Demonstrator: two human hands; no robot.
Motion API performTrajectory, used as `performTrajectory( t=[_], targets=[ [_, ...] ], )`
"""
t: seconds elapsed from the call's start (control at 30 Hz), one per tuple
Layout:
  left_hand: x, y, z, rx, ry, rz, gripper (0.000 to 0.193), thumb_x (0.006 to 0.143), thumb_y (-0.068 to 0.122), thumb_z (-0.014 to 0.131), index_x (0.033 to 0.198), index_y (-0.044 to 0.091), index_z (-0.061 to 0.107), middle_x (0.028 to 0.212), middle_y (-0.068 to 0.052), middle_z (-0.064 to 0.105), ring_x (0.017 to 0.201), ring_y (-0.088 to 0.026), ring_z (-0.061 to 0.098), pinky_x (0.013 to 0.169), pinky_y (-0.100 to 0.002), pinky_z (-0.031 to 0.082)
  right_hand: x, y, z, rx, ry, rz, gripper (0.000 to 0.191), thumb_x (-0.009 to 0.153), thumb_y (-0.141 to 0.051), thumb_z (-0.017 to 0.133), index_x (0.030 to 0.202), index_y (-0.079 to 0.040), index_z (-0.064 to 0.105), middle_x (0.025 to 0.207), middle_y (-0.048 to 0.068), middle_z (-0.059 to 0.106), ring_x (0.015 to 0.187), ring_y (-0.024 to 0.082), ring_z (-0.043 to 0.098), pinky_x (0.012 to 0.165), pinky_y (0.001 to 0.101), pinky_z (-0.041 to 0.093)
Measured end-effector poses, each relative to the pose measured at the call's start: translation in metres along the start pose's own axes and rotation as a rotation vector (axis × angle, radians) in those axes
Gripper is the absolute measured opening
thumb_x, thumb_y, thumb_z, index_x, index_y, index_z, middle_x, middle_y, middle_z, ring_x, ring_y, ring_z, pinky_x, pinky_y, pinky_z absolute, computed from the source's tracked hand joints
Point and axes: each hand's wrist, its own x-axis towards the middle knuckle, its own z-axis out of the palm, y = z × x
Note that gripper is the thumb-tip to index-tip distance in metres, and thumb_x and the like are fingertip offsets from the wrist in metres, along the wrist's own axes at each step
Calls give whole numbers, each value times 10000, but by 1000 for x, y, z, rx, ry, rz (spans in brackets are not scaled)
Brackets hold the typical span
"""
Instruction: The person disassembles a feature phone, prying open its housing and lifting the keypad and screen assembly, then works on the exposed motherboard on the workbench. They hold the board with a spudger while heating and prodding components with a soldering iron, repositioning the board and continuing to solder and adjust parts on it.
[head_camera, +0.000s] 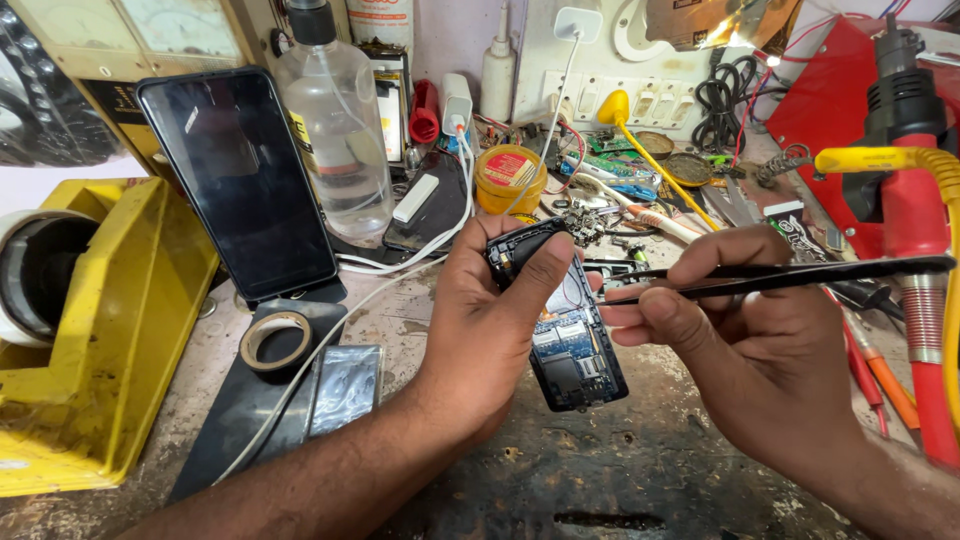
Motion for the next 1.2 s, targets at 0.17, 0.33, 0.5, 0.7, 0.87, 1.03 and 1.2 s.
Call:
performTrajectory(
  t=[0.17, 0.33, 0.5, 0.7, 0.87, 1.03, 1.2],
  targets=[
    [-1, 2, 1, -56, -14, -45, 231, 1029, 123, 608, 1200, 24, 487, 1028, -121, 694, 902, -180, 712, 786, -343, 601, -4, 1, 0, -61, -18, -40, 231, 957, -4, 638, 1129, 4, 484, 970, 129, 718, 919, 206, 788, 807, 327, 657],
    [-6, 7, 2, -182, -52, -111, 300, 1086, 283, 456, 1256, 36, 464, 1145, -207, 681, 1013, -248, 701, 875, -419, 608, -7, 3, 3, -99, 5, -89, 234, 972, -1, 643, 1141, 10, 483, 1003, 142, 700, 954, 205, 763, 840, 321, 658],
    [-6, 14, 2, -219, -52, -147, 416, 1080, 383, 385, 1303, 41, 463, 1205, -250, 676, 1126, -305, 697, 959, -449, 589, 10, 4, -6, 34, 5, 68, 190, 979, -30, 604, 1105, -3, 465, 949, 159, 731, 917, 245, 796, 802, 361, 689],
    [-6, 21, -1, -303, -117, -175, 416, 1107, 399, 401, 1299, 34, 450, 1180, -262, 667, 1099, -334, 686, 962, -494, 583, 16, -3, -11, 125, -42, 104, 170, 994, -94, 587, 1088, -28, 462, 943, 181, 726, 879, 284, 806, 741, 405, 656],
    [-7, 22, -3, -324, -149, -178, 409, 1110, 389, 426, 1316, 38, 460, 1184, -244, 663, 1102, -311, 690, 967, -493, 585, 14, 1, -13, 86, -37, 64, 190, 995, -111, 592, 1098, -23, 459, 978, 172, 722, 892, 283, 798, 762, 412, 649],
    [-4, 24, -1, -345, -183, -184, 393, 1101, 374, 445, 1314, 45, 469, 1188, -220, 670, 1110, -288, 695, 984, -484, 587, 24, 15, -22, 355, -96, 163, 180, 1029, -151, 588, 1149, -57, 493, 945, 175, 710, 907, 287, 777, 801, 460, 669],
    [-3, 25, 2, -281, -166, -201, 356, 1099, 321, 509, 1312, 38, 473, 1175, -187, 672, 1097, -258, 693, 985, -441, 579, 24, 22, -24, 445, -126, 204, 204, 1034, -165, 589, 1204, -79, 515, 954, 154, 714, 921, 274, 759, 825, 478, 651]
  ],
)
